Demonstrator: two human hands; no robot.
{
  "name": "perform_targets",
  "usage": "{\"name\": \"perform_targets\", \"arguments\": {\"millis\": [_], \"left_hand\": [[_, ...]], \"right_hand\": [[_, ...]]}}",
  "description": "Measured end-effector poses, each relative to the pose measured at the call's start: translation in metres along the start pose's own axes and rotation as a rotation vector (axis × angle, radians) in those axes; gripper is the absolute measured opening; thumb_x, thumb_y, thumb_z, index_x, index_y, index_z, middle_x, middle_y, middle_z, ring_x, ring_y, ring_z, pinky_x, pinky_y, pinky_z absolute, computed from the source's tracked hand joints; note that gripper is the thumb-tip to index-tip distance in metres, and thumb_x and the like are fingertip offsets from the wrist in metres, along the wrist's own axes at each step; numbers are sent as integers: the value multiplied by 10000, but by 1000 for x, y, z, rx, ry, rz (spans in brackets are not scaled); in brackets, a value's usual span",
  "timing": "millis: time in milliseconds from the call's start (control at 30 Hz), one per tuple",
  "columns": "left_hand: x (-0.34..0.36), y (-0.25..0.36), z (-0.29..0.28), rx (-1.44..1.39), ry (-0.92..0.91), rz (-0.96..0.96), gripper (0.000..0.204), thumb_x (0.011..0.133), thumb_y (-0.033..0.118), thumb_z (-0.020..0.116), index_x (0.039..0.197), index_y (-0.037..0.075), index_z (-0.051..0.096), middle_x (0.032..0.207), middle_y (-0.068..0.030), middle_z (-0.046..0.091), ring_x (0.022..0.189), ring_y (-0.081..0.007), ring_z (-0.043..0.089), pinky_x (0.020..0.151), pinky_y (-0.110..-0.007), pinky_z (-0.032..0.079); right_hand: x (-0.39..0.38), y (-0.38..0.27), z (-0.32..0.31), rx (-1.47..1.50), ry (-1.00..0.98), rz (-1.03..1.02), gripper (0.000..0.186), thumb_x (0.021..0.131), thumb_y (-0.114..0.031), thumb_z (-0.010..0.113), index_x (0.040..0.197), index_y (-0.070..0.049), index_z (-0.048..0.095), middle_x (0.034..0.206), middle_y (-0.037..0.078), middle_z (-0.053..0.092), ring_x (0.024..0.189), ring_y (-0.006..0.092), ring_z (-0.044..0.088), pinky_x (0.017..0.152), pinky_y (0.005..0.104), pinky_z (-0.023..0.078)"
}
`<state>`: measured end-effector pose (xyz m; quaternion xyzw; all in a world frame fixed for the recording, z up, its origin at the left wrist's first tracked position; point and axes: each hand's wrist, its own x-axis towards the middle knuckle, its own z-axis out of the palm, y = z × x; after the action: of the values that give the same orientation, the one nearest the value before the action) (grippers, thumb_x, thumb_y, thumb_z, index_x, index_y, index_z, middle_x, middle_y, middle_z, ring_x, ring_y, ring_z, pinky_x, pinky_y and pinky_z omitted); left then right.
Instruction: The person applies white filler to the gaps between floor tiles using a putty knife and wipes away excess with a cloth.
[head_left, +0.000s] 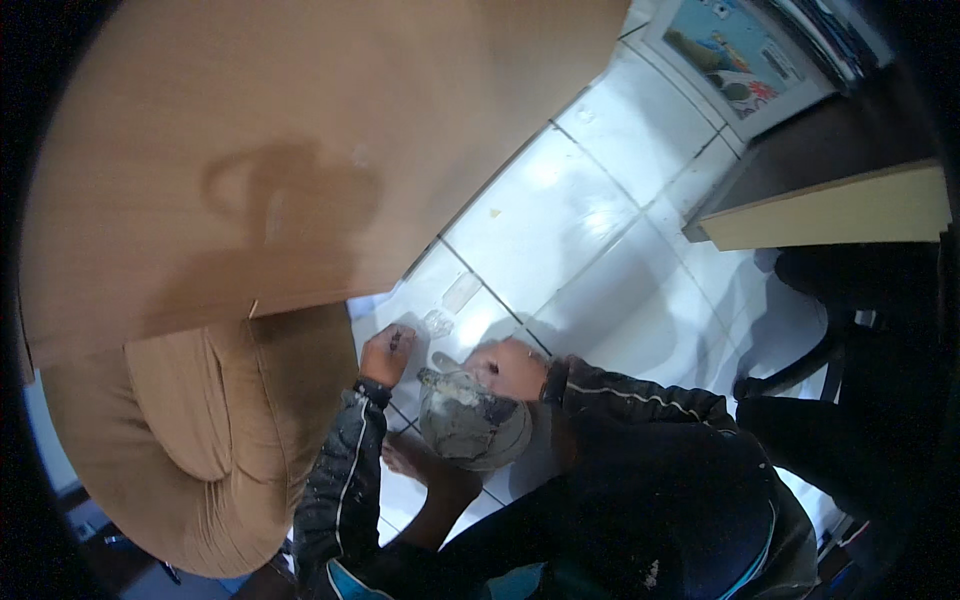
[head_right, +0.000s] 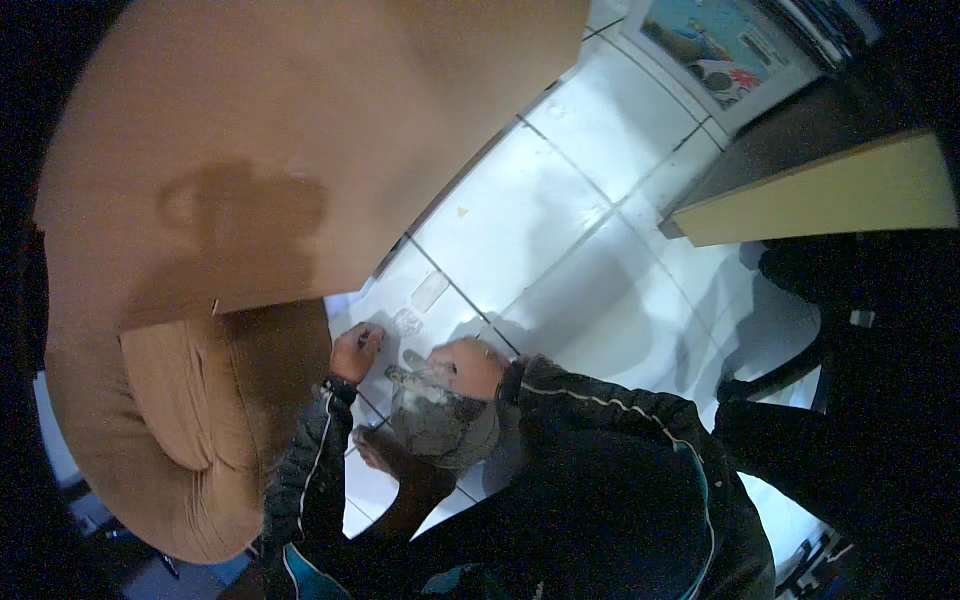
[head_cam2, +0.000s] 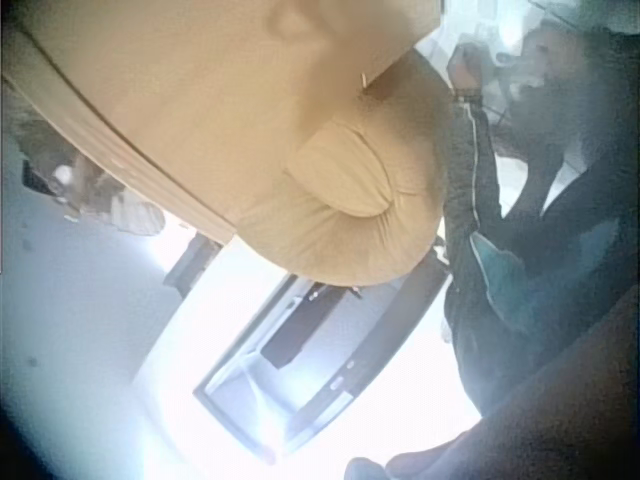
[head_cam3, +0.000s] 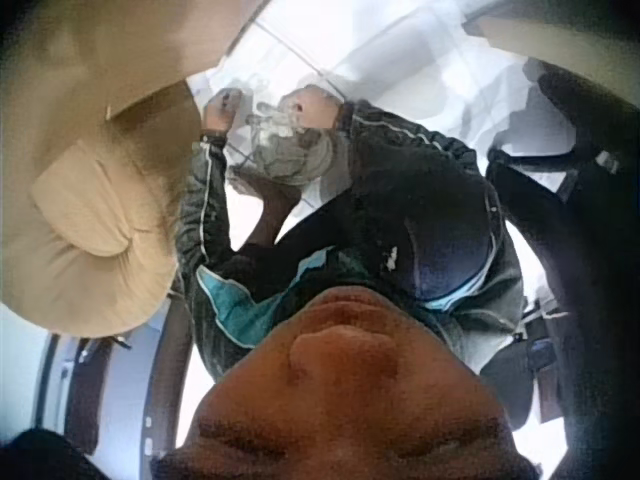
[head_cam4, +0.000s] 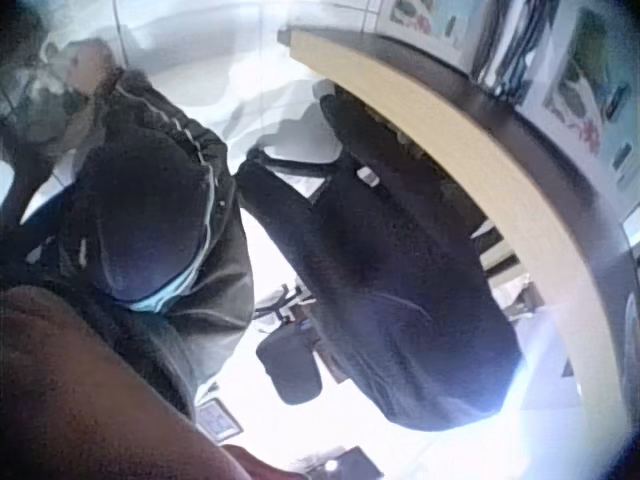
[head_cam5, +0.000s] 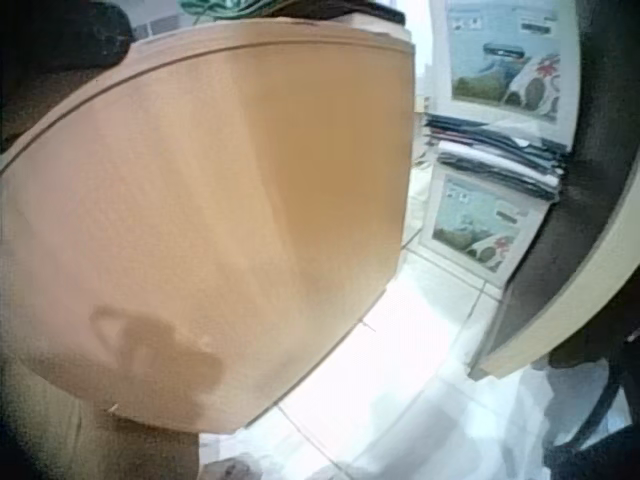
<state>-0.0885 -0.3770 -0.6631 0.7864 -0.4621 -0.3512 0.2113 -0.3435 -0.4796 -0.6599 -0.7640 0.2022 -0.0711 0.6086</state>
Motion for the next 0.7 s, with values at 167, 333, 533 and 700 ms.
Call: {"name": "perform_targets", "arguments": {"millis": [167, 333, 533, 700], "left_hand": [[52, -1, 50, -324, -137, -64, 176, 905, 180, 654, 995, 31, 631, 843, -70, 695, 730, -140, 662, 679, -300, 536], [143, 82, 101, -617, -312, 101, 350, 953, 152, 562, 1269, 5, 520, 1208, -143, 602, 1053, -197, 611, 901, -325, 508], [162, 178, 97, -1169, -352, 48, 398, 1015, 113, 430, 1385, -28, 390, 1428, -197, 442, 1253, -290, 523, 1030, -355, 459], [105, 137, 32, -509, -403, 32, 338, 1032, 175, 440, 1281, -41, 511, 1052, -148, 681, 942, -236, 683, 854, -297, 552]], "right_hand": [[22, -2, -61, 221, 277, 123, 211, 832, -82, 561, 1000, -36, 681, 770, 125, 700, 683, 206, 673, 674, 330, 538], [25, -32, -75, 467, 292, 20, 253, 919, -18, 462, 1085, 36, 646, 848, 81, 681, 690, 114, 642, 638, 246, 516], [2, 7, -96, 400, 726, 132, 232, 893, -33, 495, 1052, 30, 652, 799, 116, 693, 728, 148, 685, 681, 271, 535], [11, 56, -117, 208, 602, 122, 230, 901, -80, 521, 1064, 23, 646, 834, 140, 715, 763, 146, 703, 700, 282, 546]]}}
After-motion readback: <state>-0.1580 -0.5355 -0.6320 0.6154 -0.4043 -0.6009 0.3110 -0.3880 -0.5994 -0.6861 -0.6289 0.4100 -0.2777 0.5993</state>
